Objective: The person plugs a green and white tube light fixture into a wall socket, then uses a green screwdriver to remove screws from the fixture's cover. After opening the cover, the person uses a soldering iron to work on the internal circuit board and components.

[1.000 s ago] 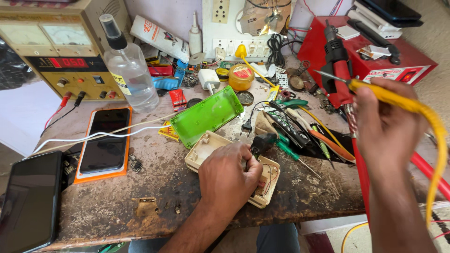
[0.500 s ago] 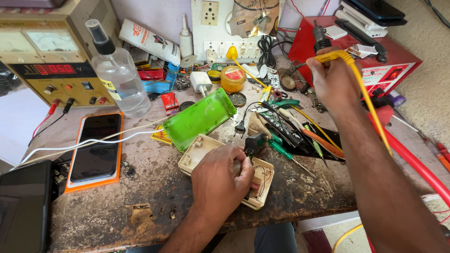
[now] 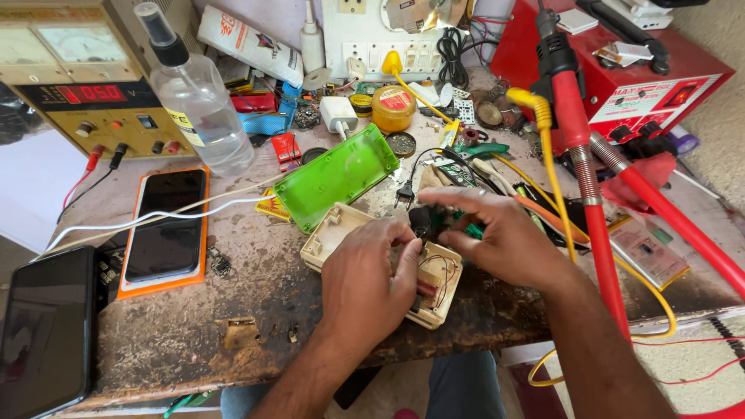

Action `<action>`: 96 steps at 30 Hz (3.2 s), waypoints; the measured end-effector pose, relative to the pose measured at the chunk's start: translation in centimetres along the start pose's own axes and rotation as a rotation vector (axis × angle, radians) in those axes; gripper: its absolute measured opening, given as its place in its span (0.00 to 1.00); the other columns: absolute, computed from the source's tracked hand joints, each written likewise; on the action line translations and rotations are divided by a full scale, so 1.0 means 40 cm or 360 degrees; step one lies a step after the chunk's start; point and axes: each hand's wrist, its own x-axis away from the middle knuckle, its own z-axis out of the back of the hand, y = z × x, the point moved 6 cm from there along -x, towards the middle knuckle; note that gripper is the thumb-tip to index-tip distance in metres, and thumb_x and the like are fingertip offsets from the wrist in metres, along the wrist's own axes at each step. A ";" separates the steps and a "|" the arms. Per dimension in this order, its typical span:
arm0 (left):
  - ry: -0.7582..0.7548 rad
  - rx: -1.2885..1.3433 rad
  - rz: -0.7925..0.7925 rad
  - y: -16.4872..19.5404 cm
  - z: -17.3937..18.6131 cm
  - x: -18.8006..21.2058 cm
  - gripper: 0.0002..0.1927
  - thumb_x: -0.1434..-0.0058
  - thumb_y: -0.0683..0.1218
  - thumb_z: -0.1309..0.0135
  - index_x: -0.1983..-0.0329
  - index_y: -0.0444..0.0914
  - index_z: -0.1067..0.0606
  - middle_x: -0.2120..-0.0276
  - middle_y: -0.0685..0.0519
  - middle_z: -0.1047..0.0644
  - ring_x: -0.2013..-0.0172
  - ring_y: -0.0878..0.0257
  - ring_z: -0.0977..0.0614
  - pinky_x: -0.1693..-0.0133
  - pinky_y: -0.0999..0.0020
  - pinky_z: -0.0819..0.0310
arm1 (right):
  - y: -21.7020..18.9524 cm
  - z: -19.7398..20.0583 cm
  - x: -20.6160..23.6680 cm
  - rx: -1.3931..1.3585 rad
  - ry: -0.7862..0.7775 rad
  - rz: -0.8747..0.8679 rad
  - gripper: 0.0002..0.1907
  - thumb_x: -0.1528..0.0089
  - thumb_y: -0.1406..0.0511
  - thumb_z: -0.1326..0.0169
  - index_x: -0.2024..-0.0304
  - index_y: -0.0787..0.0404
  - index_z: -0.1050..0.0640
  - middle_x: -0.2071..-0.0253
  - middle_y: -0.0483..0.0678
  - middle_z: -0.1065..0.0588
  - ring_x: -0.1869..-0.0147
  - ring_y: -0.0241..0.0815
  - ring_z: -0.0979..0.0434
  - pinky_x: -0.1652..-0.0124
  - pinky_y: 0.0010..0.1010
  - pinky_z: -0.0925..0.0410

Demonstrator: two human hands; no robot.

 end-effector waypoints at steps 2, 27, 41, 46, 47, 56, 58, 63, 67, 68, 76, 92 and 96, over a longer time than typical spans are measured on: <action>-0.0021 -0.0003 0.0010 0.002 0.000 0.000 0.05 0.40 0.45 0.42 0.64 0.39 0.24 0.65 0.48 0.20 0.59 0.47 0.19 0.59 0.52 0.27 | -0.044 0.006 -0.013 0.0137 0.0066 0.0239 0.29 0.44 0.69 0.34 0.40 0.51 0.23 0.48 0.50 0.19 0.51 0.43 0.18 0.53 0.35 0.26; -0.0200 -0.0272 -0.0429 -0.029 0.088 -0.014 0.19 0.34 0.45 0.47 0.41 0.36 0.26 0.46 0.44 0.22 0.42 0.46 0.24 0.40 0.48 0.37 | -0.051 0.019 0.110 0.0271 0.0137 -0.0720 0.14 0.36 0.57 0.33 0.57 0.59 0.14 0.73 0.49 0.22 0.72 0.39 0.24 0.69 0.31 0.30; -0.0093 -0.0345 -0.0454 -0.016 0.080 0.016 0.09 0.34 0.47 0.45 0.53 0.41 0.21 0.52 0.50 0.21 0.46 0.51 0.23 0.42 0.52 0.36 | -0.119 -0.006 0.134 0.0065 0.0330 -0.0730 0.13 0.48 0.59 0.33 0.67 0.60 0.18 0.82 0.43 0.20 0.80 0.29 0.24 0.77 0.25 0.31; -0.0143 -0.0325 -0.0489 -0.008 0.073 0.026 0.06 0.34 0.47 0.44 0.59 0.41 0.21 0.63 0.53 0.20 0.55 0.53 0.21 0.46 0.53 0.34 | -0.116 -0.006 0.136 0.0068 0.0288 -0.0825 0.13 0.47 0.57 0.31 0.67 0.59 0.16 0.83 0.44 0.21 0.80 0.29 0.24 0.77 0.25 0.31; -0.0154 -0.0313 -0.0486 -0.008 0.072 0.026 0.06 0.34 0.47 0.45 0.59 0.41 0.21 0.64 0.53 0.20 0.57 0.53 0.21 0.47 0.54 0.34 | -0.120 -0.003 0.135 0.0118 0.0298 -0.0808 0.14 0.48 0.57 0.31 0.65 0.58 0.16 0.83 0.43 0.20 0.81 0.29 0.23 0.77 0.24 0.31; -0.0245 -0.0180 -0.0471 -0.009 0.076 0.028 0.08 0.34 0.46 0.45 0.54 0.40 0.21 0.65 0.52 0.19 0.62 0.54 0.19 0.57 0.58 0.30 | -0.004 -0.046 0.162 -0.0343 0.0311 -0.0907 0.09 0.42 0.63 0.36 0.68 0.64 0.16 0.78 0.43 0.23 0.77 0.28 0.30 0.76 0.24 0.37; -0.0258 -0.0195 -0.0416 -0.015 0.077 0.026 0.09 0.34 0.47 0.44 0.53 0.40 0.21 0.66 0.51 0.20 0.63 0.52 0.19 0.58 0.57 0.30 | 0.024 -0.055 0.178 -0.0672 0.0431 -0.0790 0.06 0.41 0.68 0.39 0.66 0.67 0.20 0.75 0.43 0.24 0.74 0.28 0.30 0.75 0.22 0.38; -0.0300 -0.0171 -0.0451 -0.011 0.077 0.023 0.09 0.34 0.47 0.45 0.54 0.40 0.21 0.65 0.51 0.19 0.62 0.52 0.18 0.59 0.57 0.30 | 0.003 -0.053 0.201 -0.0999 0.0525 -0.0429 0.05 0.39 0.71 0.42 0.62 0.65 0.25 0.65 0.42 0.22 0.64 0.25 0.26 0.64 0.16 0.31; -0.0406 -0.0205 -0.0430 -0.007 0.074 0.024 0.10 0.33 0.52 0.44 0.55 0.43 0.20 0.63 0.53 0.19 0.60 0.53 0.18 0.58 0.56 0.31 | -0.029 -0.058 0.189 -0.0606 0.0519 -0.0622 0.10 0.41 0.71 0.39 0.58 0.63 0.22 0.70 0.43 0.21 0.69 0.27 0.25 0.71 0.18 0.32; -0.0416 -0.0215 -0.0448 -0.004 0.076 0.025 0.14 0.37 0.55 0.42 0.56 0.43 0.20 0.64 0.53 0.19 0.60 0.52 0.19 0.59 0.56 0.31 | -0.036 -0.059 0.180 -0.0602 0.0540 -0.0620 0.11 0.42 0.71 0.39 0.56 0.63 0.22 0.70 0.44 0.20 0.69 0.27 0.24 0.71 0.19 0.31; -0.0481 -0.0171 -0.0415 -0.011 0.086 0.030 0.26 0.49 0.66 0.35 0.57 0.44 0.20 0.62 0.54 0.20 0.56 0.53 0.19 0.56 0.58 0.30 | 0.004 -0.052 0.191 -0.0960 0.0720 -0.0542 0.17 0.39 0.74 0.41 0.47 0.68 0.21 0.64 0.50 0.18 0.65 0.32 0.19 0.66 0.21 0.26; -0.0473 -0.0131 -0.0400 -0.013 0.093 0.032 0.28 0.50 0.68 0.34 0.57 0.44 0.20 0.61 0.55 0.19 0.55 0.55 0.18 0.53 0.59 0.30 | 0.077 -0.070 0.260 -0.1481 0.0825 -0.0176 0.10 0.31 0.72 0.45 0.49 0.72 0.23 0.60 0.57 0.19 0.61 0.40 0.18 0.60 0.29 0.24; -0.0499 -0.0147 -0.0432 -0.015 0.088 0.035 0.28 0.50 0.67 0.34 0.57 0.43 0.21 0.61 0.55 0.19 0.55 0.54 0.18 0.53 0.58 0.30 | 0.049 -0.060 0.259 -0.1694 0.0750 -0.0069 0.10 0.30 0.70 0.43 0.49 0.71 0.23 0.60 0.56 0.20 0.62 0.38 0.20 0.61 0.27 0.28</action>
